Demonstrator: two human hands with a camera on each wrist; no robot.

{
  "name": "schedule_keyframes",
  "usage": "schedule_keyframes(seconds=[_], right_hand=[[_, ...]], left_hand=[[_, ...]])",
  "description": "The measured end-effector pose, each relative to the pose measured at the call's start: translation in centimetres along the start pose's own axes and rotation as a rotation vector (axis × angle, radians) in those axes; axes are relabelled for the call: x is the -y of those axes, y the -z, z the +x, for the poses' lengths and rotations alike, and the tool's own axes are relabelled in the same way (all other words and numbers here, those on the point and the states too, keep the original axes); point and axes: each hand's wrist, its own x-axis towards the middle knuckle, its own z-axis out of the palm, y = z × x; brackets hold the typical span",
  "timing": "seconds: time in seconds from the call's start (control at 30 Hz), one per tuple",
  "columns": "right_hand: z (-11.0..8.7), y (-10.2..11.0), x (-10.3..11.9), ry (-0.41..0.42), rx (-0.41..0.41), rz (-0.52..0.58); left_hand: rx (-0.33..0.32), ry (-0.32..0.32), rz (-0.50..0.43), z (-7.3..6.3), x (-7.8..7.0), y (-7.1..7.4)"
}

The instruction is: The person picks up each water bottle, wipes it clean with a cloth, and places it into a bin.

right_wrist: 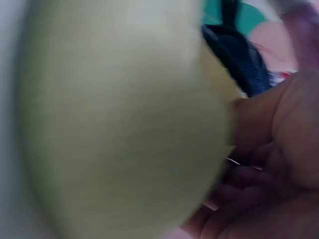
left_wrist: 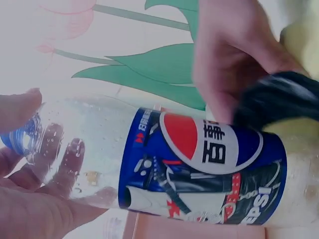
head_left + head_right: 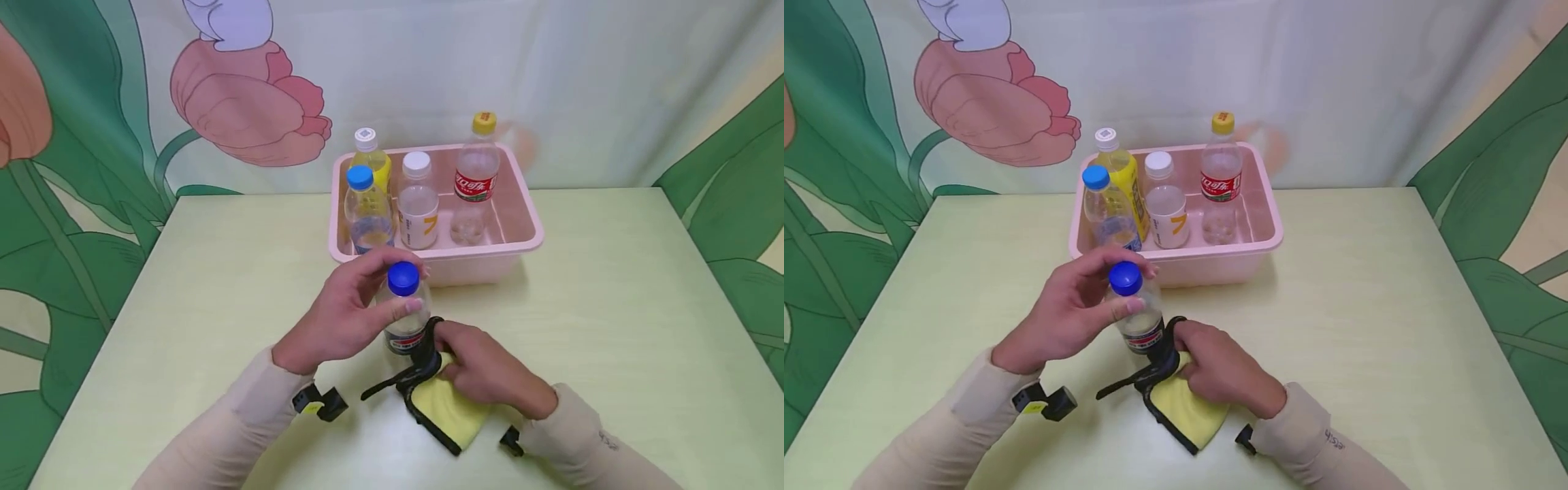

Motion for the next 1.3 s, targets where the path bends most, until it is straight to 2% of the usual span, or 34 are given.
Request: schedule_keyframes(seconds=[0.07, 0.23, 0.33, 0.43, 0.5, 0.57, 0.63, 0.67, 0.73, 0.87, 0.93, 1.03, 1.13, 1.2, 1.3], right_hand=[[-0.4, 0.9, 0.3, 0.034, -0.054, 0.013], [-1.3, 5.1, 3.7, 0.331, -0.344, 0.068], [-0.8, 6.0, 4.7, 0.437, -0.441, 0.099], [0.0, 4.7, 4.0, 0.351, -0.409, 0.082], [0.3, 3.0, 2.9, 0.243, -0.32, 0.043], [0.2, 1.7, 2.0, 0.131, -0.188, -0.021], [-0.2, 1.4, 1.7, 0.08, -0.076, -0.081], [-0.4, 1.6, 1.9, 0.086, -0.057, -0.095], [-0.9, 2.9, 2.8, 0.15, -0.101, -0.092], [-1.1, 6.0, 4.9, 0.335, -0.321, -0.007], [-0.6, 6.5, 5.2, 0.378, -0.378, 0.027], [0.2, 5.6, 4.3, 0.33, -0.348, 0.048], [0.4, 3.6, 2.7, 0.221, -0.24, 0.025], [0.1, 2.5, 1.7, 0.161, -0.174, 0.004], [-0.5, 1.9, 0.6, 0.131, -0.135, -0.009]], left_hand=[[0.007, 0.024, 0.025, 0.2, -0.1, 0.0], [0.04, 0.11, 0.19, 0.2, -1.4, 0.5], [0.054, 0.172, 0.227, 0.3, -2.2, 0.7], [0.018, 0.247, 0.178, 0.2, -2.1, 0.4], [-0.02, 0.27, 0.152, 0.1, -1.7, 0.1], [-0.049, 0.268, 0.11, 0.0, -1.3, -0.2], [-0.066, 0.266, 0.07, 0.0, -1.0, -0.3], [-0.069, 0.264, 0.058, 0.0, -1.0, -0.3], [-0.076, 0.261, 0.071, 0.0, -1.1, -0.1], [-0.065, 0.295, 0.169, -0.1, -1.8, 0.0], [-0.053, 0.316, 0.207, -0.2, -2.1, -0.1], [-0.064, 0.341, 0.21, -0.4, -2.0, -0.5], [-0.098, 0.327, 0.237, -0.5, -2.1, -0.5], [-0.099, 0.308, 0.226, -0.3, -2.7, -0.2], [-0.068, 0.269, 0.236, 0.5, -4.9, 0.6]])
